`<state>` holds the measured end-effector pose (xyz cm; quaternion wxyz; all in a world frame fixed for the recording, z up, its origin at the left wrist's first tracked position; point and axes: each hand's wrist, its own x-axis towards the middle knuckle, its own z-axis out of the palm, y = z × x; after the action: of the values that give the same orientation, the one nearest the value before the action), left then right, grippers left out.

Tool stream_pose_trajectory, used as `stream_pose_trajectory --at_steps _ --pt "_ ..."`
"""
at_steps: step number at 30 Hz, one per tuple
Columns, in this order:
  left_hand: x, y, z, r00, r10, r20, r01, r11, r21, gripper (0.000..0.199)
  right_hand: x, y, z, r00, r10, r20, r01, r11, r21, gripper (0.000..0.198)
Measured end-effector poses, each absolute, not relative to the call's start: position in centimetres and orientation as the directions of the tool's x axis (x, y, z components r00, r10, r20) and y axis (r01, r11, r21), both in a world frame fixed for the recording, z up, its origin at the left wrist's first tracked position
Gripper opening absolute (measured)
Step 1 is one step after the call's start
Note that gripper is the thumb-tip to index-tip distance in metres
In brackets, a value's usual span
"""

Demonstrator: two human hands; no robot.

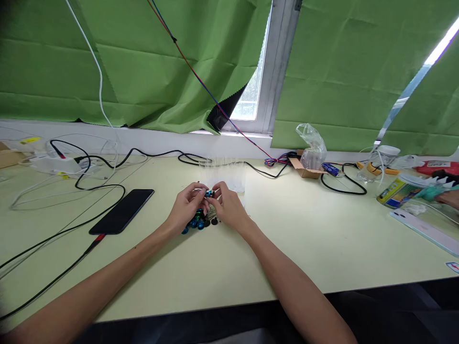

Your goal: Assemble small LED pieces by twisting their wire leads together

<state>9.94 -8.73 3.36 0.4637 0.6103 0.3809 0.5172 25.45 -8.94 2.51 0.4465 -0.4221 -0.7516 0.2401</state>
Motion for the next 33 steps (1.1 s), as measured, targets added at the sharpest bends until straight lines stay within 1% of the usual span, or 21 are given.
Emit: stream_pose_trajectory --at_steps 3,6,12,17,23,29,33 --pt "9.95 -8.79 3.45 0.181 0.941 0.285 -0.017 -0.287 0.958 0.03 25.48 -8.76 2.34 -0.246 0.826 0.508 0.414 0.563 -0.715 0.014" --pt "9.98 -8.86 3.56 0.178 0.942 0.285 -0.022 -0.286 0.958 0.031 25.45 -8.68 2.29 -0.259 0.824 0.505 0.42 0.567 -0.709 0.011" --pt "10.04 -8.88 3.64 0.173 0.944 0.281 -0.034 -0.279 0.96 0.032 25.38 -8.87 2.49 -0.251 0.861 0.442 0.469 0.508 -0.722 0.024" --pt "9.95 -8.73 3.43 0.173 0.944 0.282 -0.012 -0.284 0.959 0.03 25.41 -8.79 2.39 -0.229 0.851 0.473 0.456 0.523 -0.72 0.017" --pt "9.95 -8.75 3.48 0.178 0.944 0.277 -0.004 -0.281 0.96 0.032 25.47 -8.63 2.23 -0.247 0.823 0.511 0.452 0.565 -0.69 0.011" --pt "10.0 -8.81 3.62 0.177 0.943 0.283 -0.017 -0.284 0.959 0.033 25.37 -8.82 2.46 -0.239 0.852 0.466 0.485 0.521 -0.703 0.022" --pt "9.88 -8.67 3.34 0.18 0.941 0.288 -0.017 -0.29 0.957 0.03 25.42 -8.86 2.52 -0.23 0.854 0.466 0.471 0.517 -0.715 0.016"
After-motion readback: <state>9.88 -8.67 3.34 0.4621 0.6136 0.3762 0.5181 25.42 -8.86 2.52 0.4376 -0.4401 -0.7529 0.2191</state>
